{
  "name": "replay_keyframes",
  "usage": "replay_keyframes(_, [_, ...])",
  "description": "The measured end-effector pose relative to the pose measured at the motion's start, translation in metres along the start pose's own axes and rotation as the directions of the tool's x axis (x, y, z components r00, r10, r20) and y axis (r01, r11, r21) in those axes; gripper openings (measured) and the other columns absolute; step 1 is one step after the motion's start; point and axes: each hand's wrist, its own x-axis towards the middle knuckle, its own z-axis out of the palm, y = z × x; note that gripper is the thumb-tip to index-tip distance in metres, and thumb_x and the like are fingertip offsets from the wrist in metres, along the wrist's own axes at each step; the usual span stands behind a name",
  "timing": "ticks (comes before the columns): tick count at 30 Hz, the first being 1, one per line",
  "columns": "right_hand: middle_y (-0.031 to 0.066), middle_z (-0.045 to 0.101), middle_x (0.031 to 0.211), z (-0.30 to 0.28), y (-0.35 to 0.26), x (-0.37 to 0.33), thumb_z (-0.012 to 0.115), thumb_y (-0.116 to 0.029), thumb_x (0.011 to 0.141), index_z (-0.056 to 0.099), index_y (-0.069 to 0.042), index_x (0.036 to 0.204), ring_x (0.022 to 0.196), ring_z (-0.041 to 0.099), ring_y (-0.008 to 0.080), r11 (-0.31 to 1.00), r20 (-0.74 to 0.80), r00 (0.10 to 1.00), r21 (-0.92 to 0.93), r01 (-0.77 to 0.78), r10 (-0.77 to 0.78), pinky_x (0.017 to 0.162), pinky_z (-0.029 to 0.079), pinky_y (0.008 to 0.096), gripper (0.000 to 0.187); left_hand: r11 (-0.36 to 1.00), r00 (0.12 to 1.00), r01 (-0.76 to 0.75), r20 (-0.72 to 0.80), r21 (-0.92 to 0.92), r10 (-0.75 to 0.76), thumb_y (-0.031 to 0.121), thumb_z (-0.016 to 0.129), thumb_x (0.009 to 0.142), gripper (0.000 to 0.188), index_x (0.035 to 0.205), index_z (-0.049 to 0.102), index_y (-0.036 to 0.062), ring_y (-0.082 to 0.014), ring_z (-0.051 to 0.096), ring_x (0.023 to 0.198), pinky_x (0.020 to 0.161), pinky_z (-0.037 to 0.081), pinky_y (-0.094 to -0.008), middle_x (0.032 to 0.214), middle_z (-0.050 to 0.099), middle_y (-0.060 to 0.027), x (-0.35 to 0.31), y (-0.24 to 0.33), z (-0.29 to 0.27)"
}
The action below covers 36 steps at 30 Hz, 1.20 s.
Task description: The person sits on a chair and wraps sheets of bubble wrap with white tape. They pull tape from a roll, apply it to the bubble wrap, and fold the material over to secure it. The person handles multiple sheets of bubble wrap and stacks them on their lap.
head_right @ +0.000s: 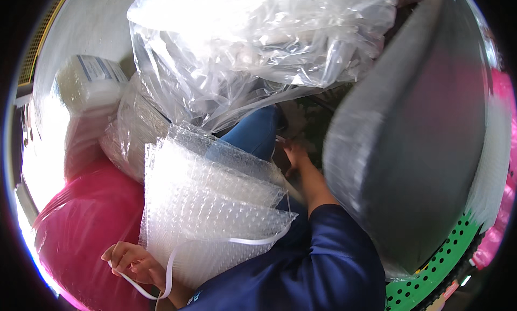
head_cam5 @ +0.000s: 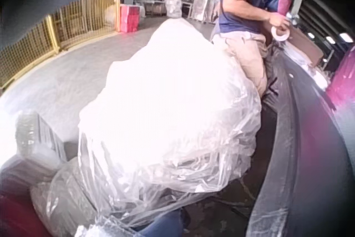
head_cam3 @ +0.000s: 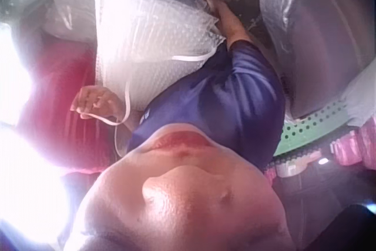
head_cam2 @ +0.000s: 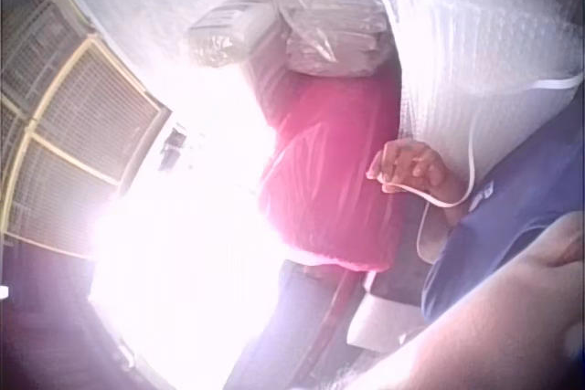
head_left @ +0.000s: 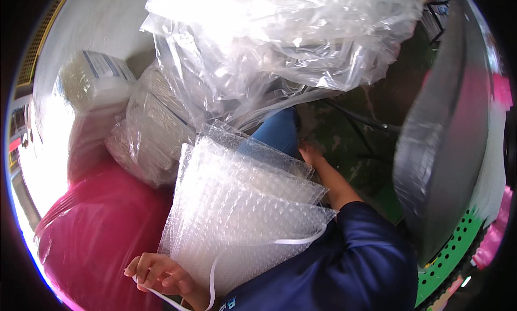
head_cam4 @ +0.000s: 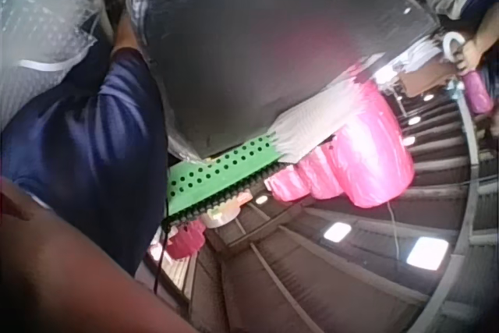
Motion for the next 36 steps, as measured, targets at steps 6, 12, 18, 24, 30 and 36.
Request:
replay_keyframes(6, [0.0133,0.042,0.140,-0.012,-0.006,0.048,0.084,-0.023,0.061,0.033,-0.011,0.138,0.118,0.050,0.0354,0.945,-0.065,0.980,0.286,-0.162,0.187,0.093,0.046,0.0437,0.094,0.998,0.997,-0.068,0.037,0.002,0.067,0.021,0.050,0.093,0.026,0.117,0.057,0.0142,-0.0111,0.059,0.096,0.092,0.043,-0.0514,0.098,0.053,0.0006,-0.001,-0.001,-0.005])
replay_keyframes(12, [0.0195,0.054,0.118,0.030,0.000,0.078,0.068,-0.031,0.076,0.050,-0.006,0.119,0.107,0.055,0.0391,0.878,-0.163,0.984,0.478,0.013,0.075,0.087,0.047,0.0457,0.053,0.998,0.996,-0.066,0.053,0.001,0.066,0.030,0.048,0.094,0.029,0.116,0.057,0.0144,-0.0096,0.059,0.094,0.091,0.042,-0.0507,0.097,0.053,0.0007,0.007,-0.004,-0.004])
replay_keyframes(18, [0.0224,0.062,0.094,0.054,0.027,0.007,0.058,-0.034,0.086,0.061,-0.001,0.099,0.088,0.061,0.0347,0.789,-0.441,0.806,0.612,-0.053,0.395,0.076,0.047,0.0429,0.036,0.995,0.998,-0.064,0.024,-0.080,0.066,0.016,0.057,0.089,0.022,0.111,0.060,0.0156,-0.0084,0.059,0.089,0.089,0.043,-0.0469,0.095,0.054,0.0025,0.001,-0.006,-0.002])
replay_keyframes(24, [0.0196,0.059,0.072,0.046,0.077,-0.094,0.071,-0.015,0.074,0.054,0.001,0.084,0.067,0.061,0.0361,0.823,-0.761,0.403,0.567,0.035,0.508,0.060,0.046,0.0417,0.026,0.949,0.997,0.005,0.080,-0.314,0.021,0.001,0.064,0.083,0.030,0.108,0.061,0.0155,-0.0088,0.059,0.086,0.084,0.045,-0.0368,0.095,0.055,0.0048,-0.002,0.005,0.002])
replay_keyframes(30, [0.0216,0.063,0.078,-0.178,-0.069,-0.327,0.064,-0.034,0.086,0.054,-0.001,0.085,0.080,0.062,0.0396,0.963,-0.588,0.797,0.268,0.031,0.138,0.066,0.048,0.0467,0.034,0.996,0.981,0.084,0.181,-0.041,-0.075,0.008,0.058,0.091,0.028,0.118,0.053,0.0144,-0.0111,0.054,0.093,0.086,0.044,-0.0337,0.105,0.052,0.0015,-0.012,0.004,0.001])
replay_keyframes(36, [0.0040,0.050,0.056,-0.243,-0.110,-0.564,0.063,-0.015,0.083,0.055,-0.003,0.084,0.050,0.049,0.0134,0.802,-0.808,0.522,0.110,0.588,-0.272,0.049,0.036,0.0284,0.015,0.982,0.969,0.107,0.204,0.154,-0.138,0.011,0.051,0.096,0.030,0.125,0.048,0.0134,-0.0127,0.051,0.100,0.092,0.041,-0.0354,0.108,0.051,0.0001,-0.018,0.017,-0.004])
